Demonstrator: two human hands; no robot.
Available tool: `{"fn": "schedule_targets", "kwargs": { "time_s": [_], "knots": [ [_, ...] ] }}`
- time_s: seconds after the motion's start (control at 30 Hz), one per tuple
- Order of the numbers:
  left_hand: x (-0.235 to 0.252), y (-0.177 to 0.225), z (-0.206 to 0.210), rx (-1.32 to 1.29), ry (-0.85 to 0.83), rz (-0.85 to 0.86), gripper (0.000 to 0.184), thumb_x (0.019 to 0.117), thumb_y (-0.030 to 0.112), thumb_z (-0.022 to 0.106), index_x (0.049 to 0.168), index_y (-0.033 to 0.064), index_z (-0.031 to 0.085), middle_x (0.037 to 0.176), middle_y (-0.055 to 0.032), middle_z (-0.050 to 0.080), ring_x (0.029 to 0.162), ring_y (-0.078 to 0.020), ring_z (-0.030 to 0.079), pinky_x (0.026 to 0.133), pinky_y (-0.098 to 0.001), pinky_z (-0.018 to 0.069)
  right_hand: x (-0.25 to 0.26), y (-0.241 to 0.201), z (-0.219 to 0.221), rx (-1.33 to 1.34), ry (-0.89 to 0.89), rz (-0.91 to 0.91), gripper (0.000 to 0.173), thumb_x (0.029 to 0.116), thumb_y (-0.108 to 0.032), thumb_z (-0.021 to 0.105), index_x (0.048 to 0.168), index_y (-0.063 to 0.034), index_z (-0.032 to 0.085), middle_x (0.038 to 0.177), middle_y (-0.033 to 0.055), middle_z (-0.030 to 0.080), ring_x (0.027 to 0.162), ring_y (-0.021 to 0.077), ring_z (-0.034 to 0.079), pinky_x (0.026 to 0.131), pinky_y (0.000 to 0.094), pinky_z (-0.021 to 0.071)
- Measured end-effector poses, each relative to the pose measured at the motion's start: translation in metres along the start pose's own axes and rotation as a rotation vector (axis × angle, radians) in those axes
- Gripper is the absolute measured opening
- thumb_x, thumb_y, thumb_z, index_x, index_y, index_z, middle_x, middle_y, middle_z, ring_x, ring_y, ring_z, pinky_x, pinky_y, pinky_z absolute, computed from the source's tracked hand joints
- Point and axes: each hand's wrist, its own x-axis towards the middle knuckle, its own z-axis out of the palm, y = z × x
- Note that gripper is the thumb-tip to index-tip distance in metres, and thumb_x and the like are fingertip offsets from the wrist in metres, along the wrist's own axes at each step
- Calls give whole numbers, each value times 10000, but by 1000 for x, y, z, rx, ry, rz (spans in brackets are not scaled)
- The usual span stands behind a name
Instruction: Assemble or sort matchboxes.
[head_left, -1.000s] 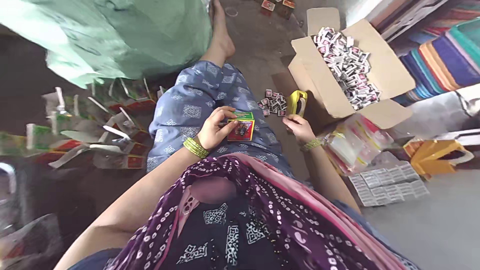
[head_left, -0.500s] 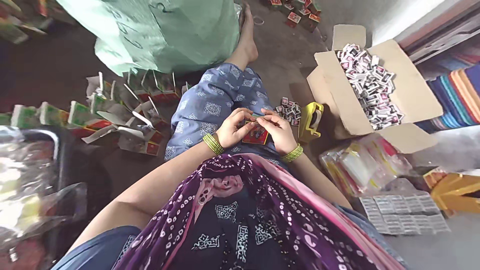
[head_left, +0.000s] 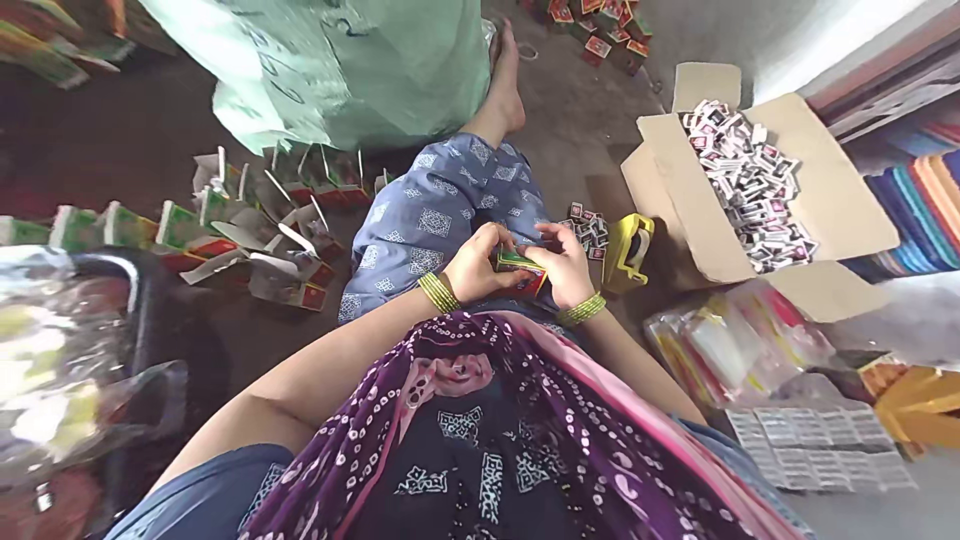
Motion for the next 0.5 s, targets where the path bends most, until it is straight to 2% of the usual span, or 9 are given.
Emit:
{"fn": "schedule_targets", "kwargs": {
  "time_s": [0.07,0.1,0.17,0.2,0.27,0.33,0.4,0.43,0.5],
  "knots": [
    [2,3,0,11,-37,-15,509,772,313,883,1089,10,624,1152,-126,656,1065,-183,647,930,-356,572,3,-2,-5,-32,42,-36,536,732,-131,836,1225,-83,632,1060,95,641,928,197,641,775,405,576],
    [1,4,-2,13,-49,-31,531,774,309,879,1124,3,624,1167,-137,657,1073,-194,649,933,-370,575,4,-2,-6,-52,29,-86,485,779,-168,815,1220,-71,639,1048,90,661,933,187,657,795,398,585],
    [-3,6,-10,-47,-78,-100,580,788,273,863,1209,-15,588,1197,-149,655,1078,-197,663,940,-386,585,2,0,-10,-103,-113,-214,383,920,-285,729,1214,-49,663,1066,69,699,983,145,673,880,361,577],
    [-3,6,-13,-119,-93,-130,596,796,229,849,1248,-34,562,1203,-164,653,1074,-203,670,941,-392,587,1,1,-14,-152,-217,-273,391,957,-332,689,1213,-37,668,1093,63,712,1020,125,676,918,347,572],
    [-1,6,-20,-259,-120,-156,565,820,149,780,1278,-64,527,1182,-183,664,1051,-204,687,926,-380,592,-1,7,-22,-309,-349,-430,463,937,-355,723,1238,-10,652,1128,76,723,1044,99,687,928,315,582],
    [3,10,-33,-319,-104,-208,478,886,158,720,1265,-78,548,1178,-187,668,1040,-199,692,922,-366,590,-5,12,-26,-406,-333,-466,586,850,-368,785,1276,2,624,1142,95,719,1042,101,688,924,326,581],
    [11,11,-53,-198,36,-279,329,938,170,708,1176,-48,647,1120,-156,699,984,-185,710,892,-374,609,-8,14,-31,-350,-246,-385,615,820,-369,823,1265,5,622,1119,86,721,1015,99,693,912,329,587],
    [15,9,-66,-92,123,-309,248,951,145,702,1133,-22,676,1092,-137,705,962,-179,711,877,-379,615,-9,14,-36,-272,-192,-328,596,820,-326,827,1262,12,612,1118,85,714,1015,105,692,911,328,594],
    [23,-5,-99,133,242,-388,194,977,122,650,1136,20,691,1135,-132,693,1005,-198,704,911,-402,603,-6,15,-48,-100,-54,-235,568,834,-265,815,1267,20,586,1114,98,692,999,141,691,866,350,614]
  ]
}}
